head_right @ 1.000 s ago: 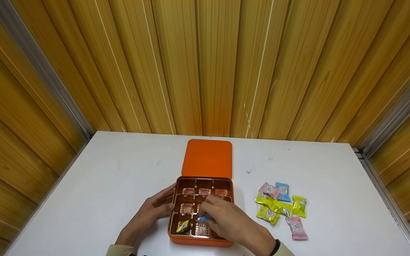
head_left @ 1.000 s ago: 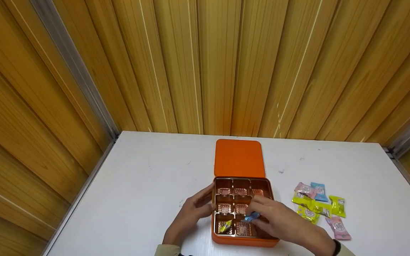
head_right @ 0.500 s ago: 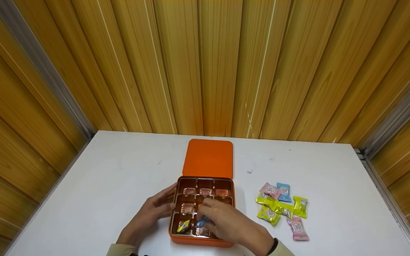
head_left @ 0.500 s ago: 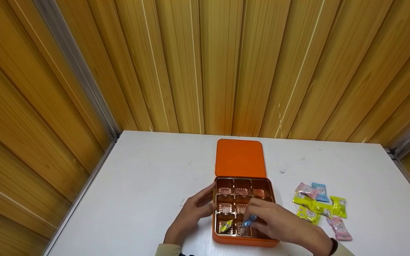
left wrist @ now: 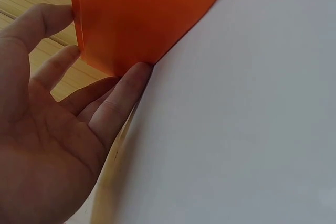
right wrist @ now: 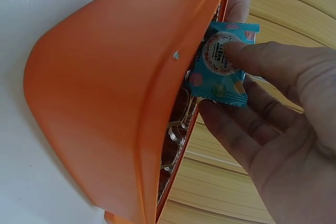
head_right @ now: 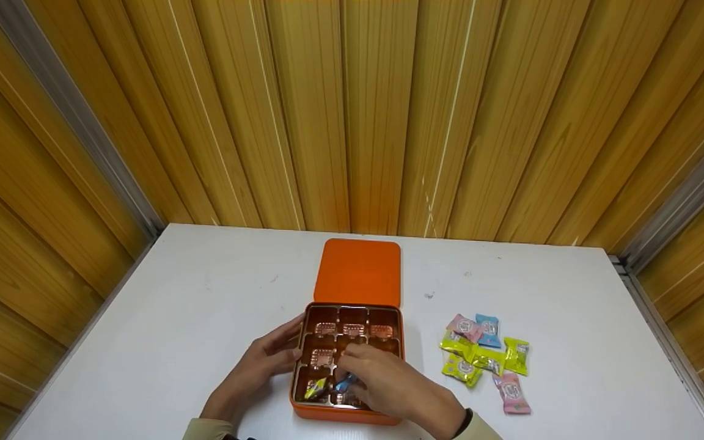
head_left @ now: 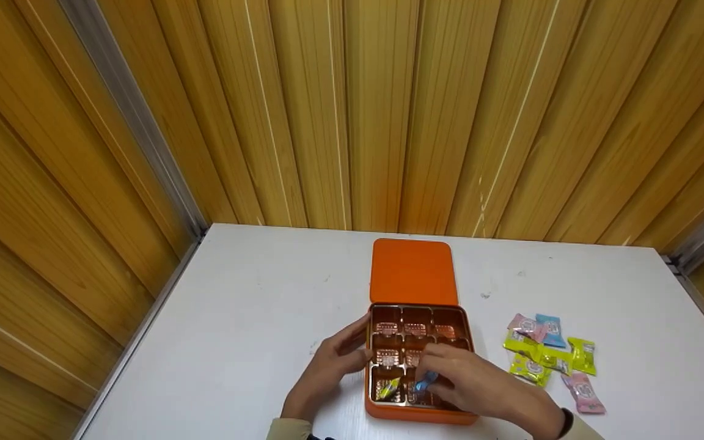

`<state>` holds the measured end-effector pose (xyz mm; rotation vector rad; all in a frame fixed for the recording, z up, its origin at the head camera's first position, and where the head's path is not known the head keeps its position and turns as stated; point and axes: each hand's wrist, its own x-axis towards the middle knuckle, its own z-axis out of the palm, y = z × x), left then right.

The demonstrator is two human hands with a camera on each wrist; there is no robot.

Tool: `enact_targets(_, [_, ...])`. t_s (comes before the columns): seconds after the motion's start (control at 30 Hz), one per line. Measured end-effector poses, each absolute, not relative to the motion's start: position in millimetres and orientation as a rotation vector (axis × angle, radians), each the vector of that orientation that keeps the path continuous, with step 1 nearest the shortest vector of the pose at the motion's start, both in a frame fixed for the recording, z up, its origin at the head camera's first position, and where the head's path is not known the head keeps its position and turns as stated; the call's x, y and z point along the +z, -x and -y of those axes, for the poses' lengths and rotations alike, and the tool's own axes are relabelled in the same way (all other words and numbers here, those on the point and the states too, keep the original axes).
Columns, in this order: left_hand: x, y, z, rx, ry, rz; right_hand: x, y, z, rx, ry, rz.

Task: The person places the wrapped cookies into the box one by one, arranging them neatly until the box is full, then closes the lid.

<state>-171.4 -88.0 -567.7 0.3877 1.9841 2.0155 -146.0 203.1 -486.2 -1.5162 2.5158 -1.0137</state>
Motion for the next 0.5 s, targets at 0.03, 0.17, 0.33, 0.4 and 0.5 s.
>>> enact_targets(0.03, [-567.5, 171.4, 88.0, 2.013, -0.384, -1.986, -486.4, 146.2, -203.1, -1.006, 1.509, -2.516])
enact_targets(0.17, [-566.8, 170.8, 88.4, 2.023, -0.392, -1.986, -486.3, 146.3, -203.1, -0.983, 1.493, -2.513])
enact_targets(0.33, [-565.9, 170.0, 88.4, 2.041, -0.426, -1.977, -486.2, 146.0, -202.5, -0.958, 1.472, -2.518])
enact_targets(0.4, [-565.5, 169.8, 88.5, 2.043, -0.427, -1.975, -486.5, 145.8, -202.5, -0.948, 1.463, -2.520])
enact_targets(0.5, [-565.2, 169.6, 88.9, 2.045, -0.432, -1.969, -487.1, 145.3, -202.4, -0.940, 1.450, -2.518])
